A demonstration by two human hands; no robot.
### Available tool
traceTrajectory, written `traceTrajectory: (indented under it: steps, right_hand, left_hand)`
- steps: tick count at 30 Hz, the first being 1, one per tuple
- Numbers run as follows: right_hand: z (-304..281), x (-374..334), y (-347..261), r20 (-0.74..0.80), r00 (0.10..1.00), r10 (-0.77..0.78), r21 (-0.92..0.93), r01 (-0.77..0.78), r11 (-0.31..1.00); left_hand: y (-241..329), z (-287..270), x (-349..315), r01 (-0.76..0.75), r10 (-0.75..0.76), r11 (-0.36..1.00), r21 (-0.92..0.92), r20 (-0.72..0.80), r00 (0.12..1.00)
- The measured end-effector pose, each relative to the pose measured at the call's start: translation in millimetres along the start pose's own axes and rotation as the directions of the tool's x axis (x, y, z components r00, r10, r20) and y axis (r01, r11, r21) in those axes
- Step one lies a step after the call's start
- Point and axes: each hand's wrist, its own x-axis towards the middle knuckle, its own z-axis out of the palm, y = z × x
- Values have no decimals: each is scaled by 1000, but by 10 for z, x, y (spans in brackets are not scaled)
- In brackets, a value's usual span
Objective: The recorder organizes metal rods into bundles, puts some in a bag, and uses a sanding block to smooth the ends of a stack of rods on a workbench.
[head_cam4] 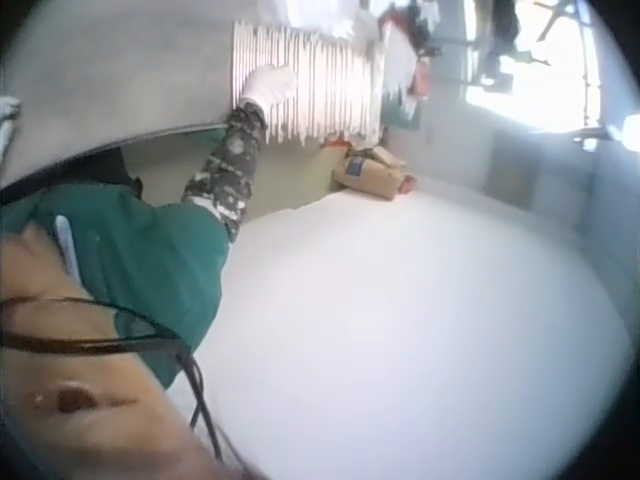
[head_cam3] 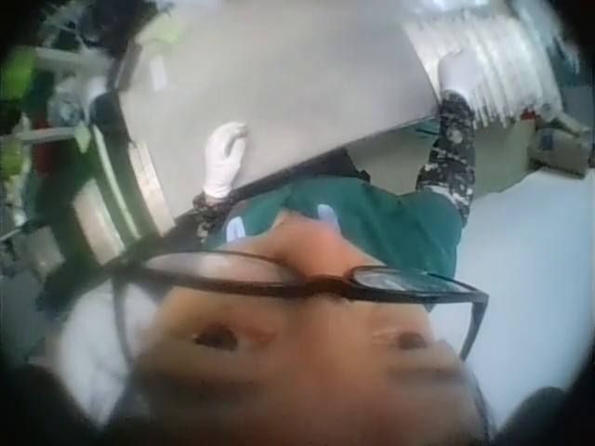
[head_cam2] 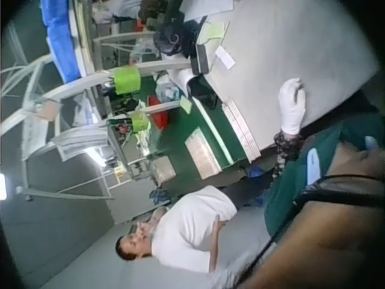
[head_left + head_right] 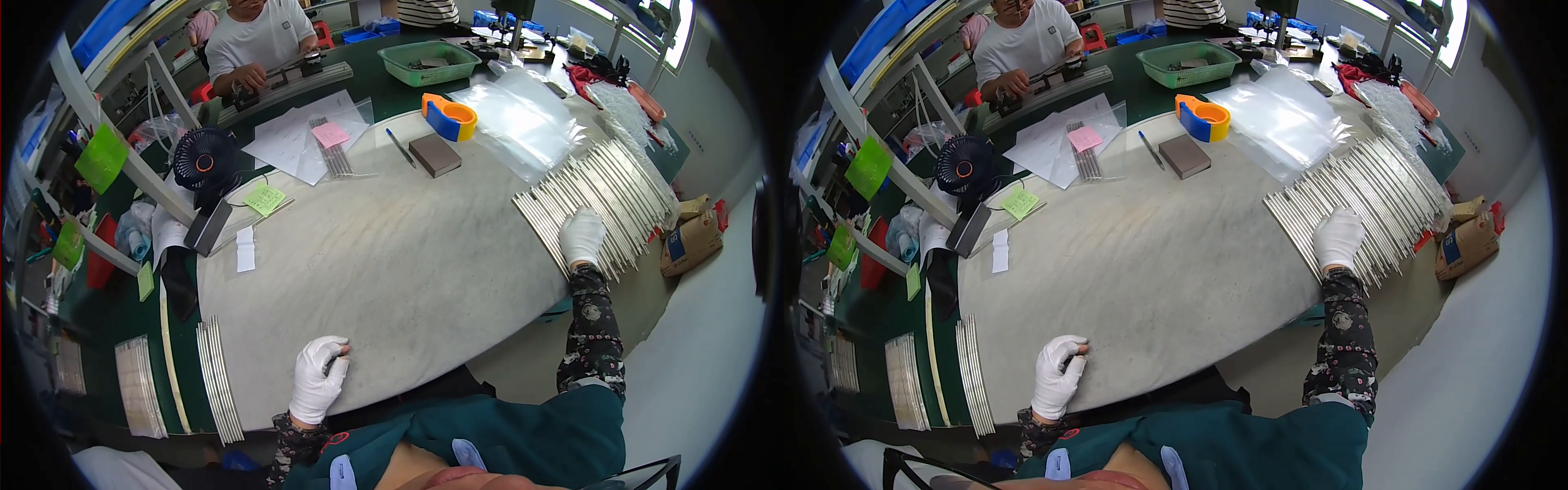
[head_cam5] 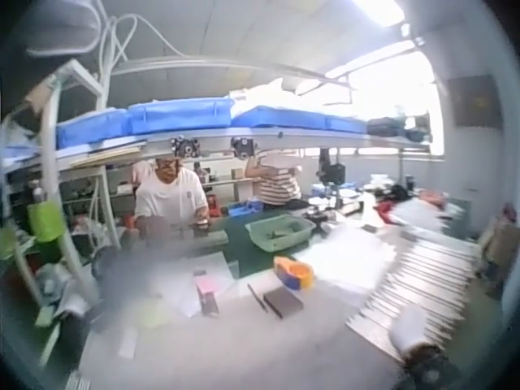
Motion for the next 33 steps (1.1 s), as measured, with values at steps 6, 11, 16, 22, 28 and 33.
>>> traceTrajectory:
  steps: [6,11,16,22,28,33]
  right_hand:
    - [-46,-5,-15,-39,999,-4,7,4,1000]
    - [-58,-15,-25,-39,999,-5,18,6,1000]
    - [-35,-13,-5,-52,999,-11,21,12,1000]
    - [-49,-2,-16,5,1000,12,44,-12,999]
    - [-18,-21,-1,-88,996,-27,46,32,998]
    - [24,-17,10,-96,995,-26,47,31,998]
  left_hand:
    - [13,-10,-1,3,-3,1000,-7,-10,1000]
    - [4,2,9,-9,9,1000,12,-3,1000]
    - [-10,-1,9,-8,8,1000,16,12,1000]
    - [-11,-1,0,-15,15,1000,13,0,1000]
    - [-13,1,-3,-14,14,1000,17,-1,1000]
    - [-1,2,2,-11,11,1000,8,-3,1000]
